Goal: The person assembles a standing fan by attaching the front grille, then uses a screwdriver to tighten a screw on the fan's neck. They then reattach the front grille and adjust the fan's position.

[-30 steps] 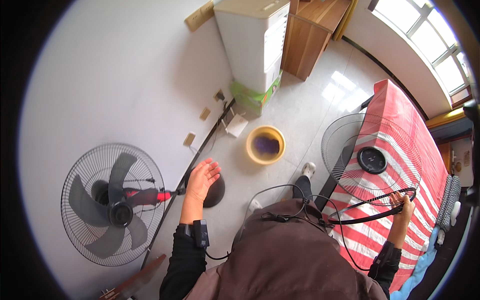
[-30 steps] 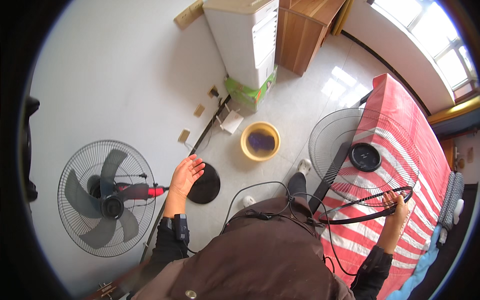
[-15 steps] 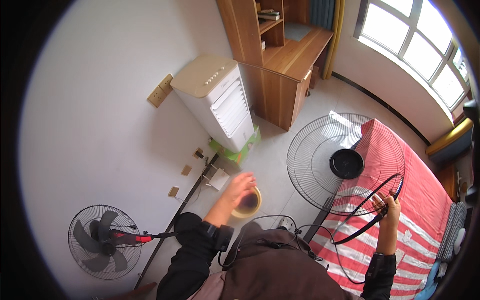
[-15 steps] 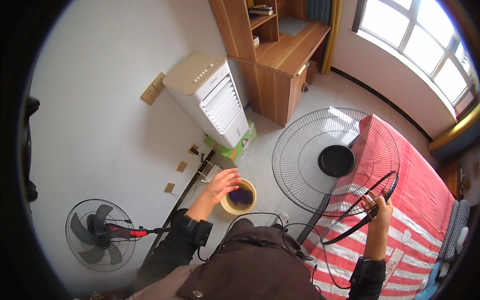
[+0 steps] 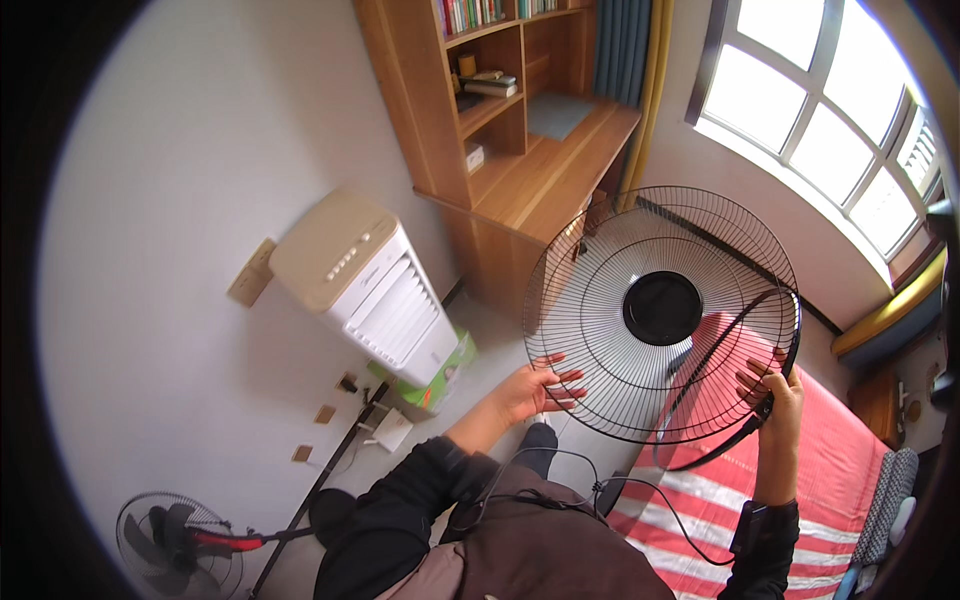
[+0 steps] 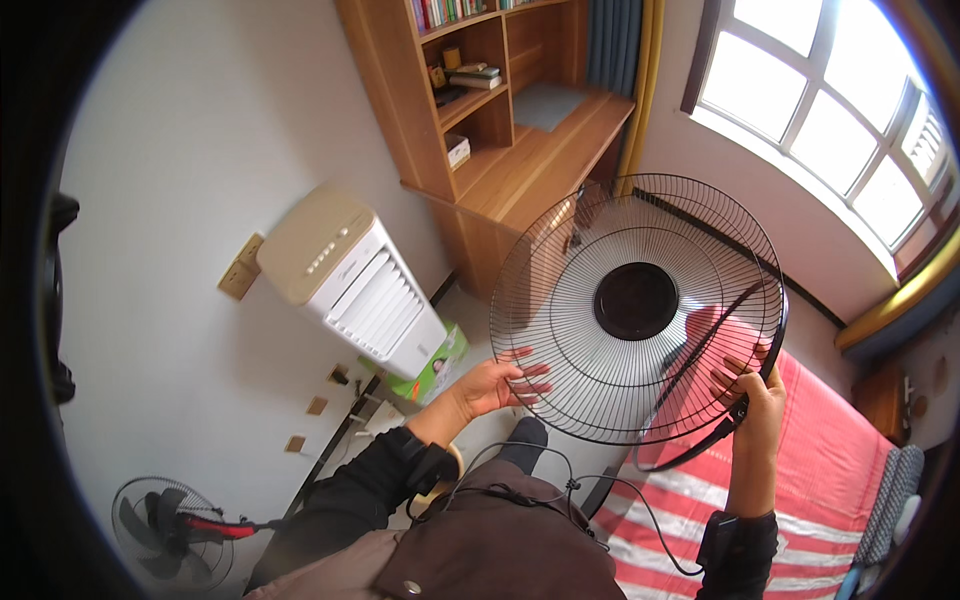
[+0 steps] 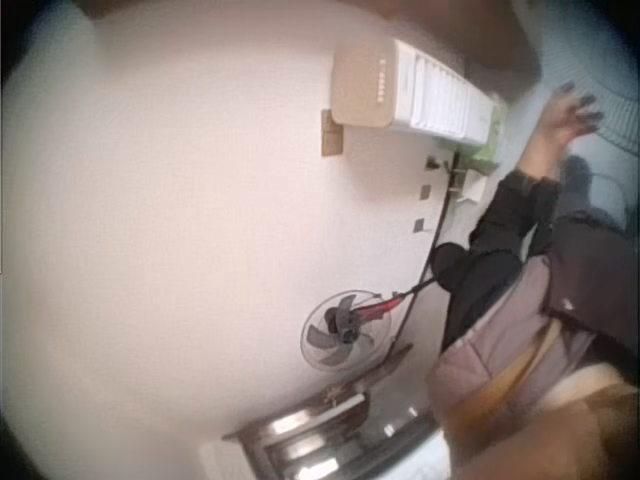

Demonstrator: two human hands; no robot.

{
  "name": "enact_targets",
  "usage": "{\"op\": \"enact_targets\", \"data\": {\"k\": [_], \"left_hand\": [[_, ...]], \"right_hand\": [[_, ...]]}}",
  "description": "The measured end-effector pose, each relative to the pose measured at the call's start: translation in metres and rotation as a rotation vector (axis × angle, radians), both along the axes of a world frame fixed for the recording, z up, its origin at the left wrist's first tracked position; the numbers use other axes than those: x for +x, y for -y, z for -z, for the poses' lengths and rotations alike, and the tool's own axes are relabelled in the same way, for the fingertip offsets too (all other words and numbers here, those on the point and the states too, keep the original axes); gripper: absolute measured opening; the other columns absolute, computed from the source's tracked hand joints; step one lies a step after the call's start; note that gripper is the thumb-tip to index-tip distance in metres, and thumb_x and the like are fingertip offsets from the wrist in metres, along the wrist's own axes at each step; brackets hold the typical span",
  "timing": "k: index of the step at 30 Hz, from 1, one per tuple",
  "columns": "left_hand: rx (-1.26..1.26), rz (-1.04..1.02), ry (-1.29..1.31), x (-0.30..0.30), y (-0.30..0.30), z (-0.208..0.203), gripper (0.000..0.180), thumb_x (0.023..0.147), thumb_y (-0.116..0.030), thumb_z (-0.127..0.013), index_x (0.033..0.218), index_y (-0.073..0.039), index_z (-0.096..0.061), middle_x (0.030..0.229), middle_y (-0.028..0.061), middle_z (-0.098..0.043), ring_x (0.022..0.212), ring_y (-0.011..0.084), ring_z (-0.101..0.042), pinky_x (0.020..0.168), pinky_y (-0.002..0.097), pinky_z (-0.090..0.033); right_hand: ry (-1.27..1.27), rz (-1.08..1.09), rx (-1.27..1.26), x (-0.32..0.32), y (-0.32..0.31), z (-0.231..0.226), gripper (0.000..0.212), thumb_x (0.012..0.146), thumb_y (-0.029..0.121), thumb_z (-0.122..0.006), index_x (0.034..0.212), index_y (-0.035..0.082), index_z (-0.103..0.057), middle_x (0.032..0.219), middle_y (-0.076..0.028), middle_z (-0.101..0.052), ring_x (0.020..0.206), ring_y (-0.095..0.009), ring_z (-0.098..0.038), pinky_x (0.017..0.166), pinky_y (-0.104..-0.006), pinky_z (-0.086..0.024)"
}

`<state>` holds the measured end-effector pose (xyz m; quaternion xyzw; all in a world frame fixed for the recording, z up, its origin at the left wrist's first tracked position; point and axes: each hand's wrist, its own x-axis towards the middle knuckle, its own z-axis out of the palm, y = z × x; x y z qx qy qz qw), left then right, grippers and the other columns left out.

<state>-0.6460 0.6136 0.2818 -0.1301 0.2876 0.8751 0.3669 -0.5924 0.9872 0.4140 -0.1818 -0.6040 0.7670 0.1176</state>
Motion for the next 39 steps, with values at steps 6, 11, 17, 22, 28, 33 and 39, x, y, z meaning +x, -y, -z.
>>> {"op": "enact_targets", "data": {"k": [6,11,17,22,28,33,39], "left_hand": [[0.065,-0.070,-0.057,-0.131,-0.006,-0.010,0.052,0.080,0.007,-0.040,0.131,-0.007,-0.038,0.131,0.0277,-0.051,0.116,0.0483,-0.055,0.085,0.0515,-0.055],[0.119,-0.084,-0.072,-0.238,-0.011,-0.021,0.050,0.080,0.005,-0.041,0.128,-0.007,-0.044,0.132,0.0248,-0.052,0.119,0.0458,-0.054,0.085,0.0498,-0.056],[-0.122,-0.180,-0.207,-0.327,-0.015,-0.027,0.060,0.078,0.004,-0.042,0.136,-0.009,-0.035,0.129,0.0232,-0.055,0.110,0.0455,-0.060,0.083,0.0501,-0.056],[-0.225,-0.272,-0.201,-0.407,-0.037,-0.016,0.063,0.078,0.005,-0.043,0.137,-0.012,-0.030,0.123,0.0232,-0.057,0.107,0.0457,-0.061,0.080,0.0528,-0.055],[-0.206,-0.395,-0.060,-0.542,-0.094,0.012,0.060,0.077,0.007,-0.043,0.131,-0.014,-0.032,0.126,0.0262,-0.053,0.103,0.0467,-0.062,0.080,0.0540,-0.056],[-0.164,-0.517,-0.018,-0.623,-0.116,0.048,0.058,0.079,0.008,-0.045,0.131,-0.013,-0.032,0.125,0.0275,-0.052,0.102,0.0465,-0.061,0.082,0.0561,-0.055],[-0.197,-0.609,0.000,-0.691,-0.120,0.080,0.063,0.079,0.007,-0.047,0.136,-0.013,-0.028,0.122,0.0258,-0.054,0.101,0.0434,-0.063,0.082,0.0555,-0.056]], "right_hand": [[-0.054,-0.110,-0.047,-0.139,-0.015,-0.022,0.037,0.097,0.029,-0.057,0.123,0.003,-0.052,0.106,-0.015,-0.066,0.085,-0.027,-0.070,0.062,-0.0327,-0.057],[0.109,-0.212,0.404,-0.223,-0.075,-0.026,0.016,0.098,0.015,-0.054,0.112,0.005,-0.055,0.069,0.000,-0.054,0.050,-0.007,-0.053,0.040,-0.0189,-0.038],[-0.307,0.180,0.443,-0.334,-0.127,-0.033,0.019,0.100,0.018,-0.053,0.116,0.008,-0.056,0.055,0.008,-0.030,0.039,-0.002,-0.027,0.035,-0.0207,-0.020],[-0.411,0.163,0.435,-0.460,-0.164,-0.063,0.027,0.102,0.020,-0.049,0.124,0.006,-0.054,0.054,0.007,-0.027,0.039,-0.001,-0.027,0.036,-0.0200,-0.018],[-0.630,0.068,0.559,-0.620,-0.199,-0.085,0.035,0.103,0.020,-0.046,0.131,-0.001,-0.048,0.057,0.006,-0.030,0.041,-0.001,-0.029,0.038,-0.0187,-0.020],[-0.794,-0.084,0.114,-0.735,-0.209,-0.113,0.042,0.105,0.018,-0.038,0.139,-0.006,-0.036,0.063,0.004,-0.029,0.040,-0.002,-0.023,0.040,-0.0194,-0.023],[-0.599,-0.414,-0.372,-0.858,-0.152,-0.027,0.033,0.103,0.023,-0.042,0.126,0.000,-0.049,0.059,0.005,-0.031,0.042,-0.004,-0.024,0.039,-0.0218,-0.021]]}}
